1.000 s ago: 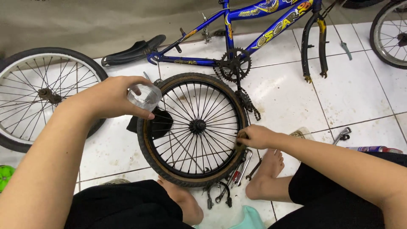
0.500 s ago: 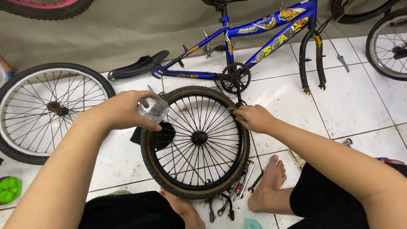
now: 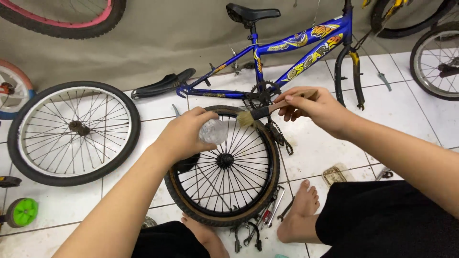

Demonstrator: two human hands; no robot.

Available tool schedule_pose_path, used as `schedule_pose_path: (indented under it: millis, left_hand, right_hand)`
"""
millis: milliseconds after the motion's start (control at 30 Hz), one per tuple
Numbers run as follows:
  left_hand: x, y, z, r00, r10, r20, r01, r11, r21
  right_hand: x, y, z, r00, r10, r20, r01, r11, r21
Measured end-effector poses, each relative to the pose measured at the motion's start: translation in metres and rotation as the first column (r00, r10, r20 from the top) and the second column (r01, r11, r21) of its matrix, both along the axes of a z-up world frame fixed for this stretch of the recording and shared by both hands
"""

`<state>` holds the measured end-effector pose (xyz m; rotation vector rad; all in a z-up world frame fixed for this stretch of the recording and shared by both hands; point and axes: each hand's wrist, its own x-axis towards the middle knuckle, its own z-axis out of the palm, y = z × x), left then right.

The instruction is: Cleaning the braking surface of a bicycle wheel rim using a brush and cleaning solution.

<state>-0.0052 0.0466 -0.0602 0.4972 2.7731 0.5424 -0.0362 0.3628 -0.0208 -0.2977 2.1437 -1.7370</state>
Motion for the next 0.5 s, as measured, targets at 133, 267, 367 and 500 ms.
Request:
schedule_pose_path:
  millis: [133,267,367,500]
  left_hand:
    - [0.010,0.038,-0.035,0.979,-0.162,-0.121,0.147,0.981,-0.128]
    - [-0.006,0.102,-0.055,0.959,-0.144,-0.244,0.165,0.984,0.069]
    - [0.011,0.151,-0.094,0.972,-0.104,-0.209,0.159,0.951,0.264]
    - [0.036,0.213,-0.181,0.966,0.016,-0.260,0.112,0.875,0.471]
  right_hand:
    - [0.023,0.009,0.012,0.993,0.114,0.032,-0.113,0.994,-0.004]
    - [0.020,0.044,-0.002,0.992,0.118,-0.042,-0.114,0.990,0.086]
    - [0.038,0.081,-0.030,0.997,0.058,0.043,-0.064,0.982,0.178]
    - [0.064,0.119,-0.078,0.972,0.014,0.235,-0.080,0.958,0.276]
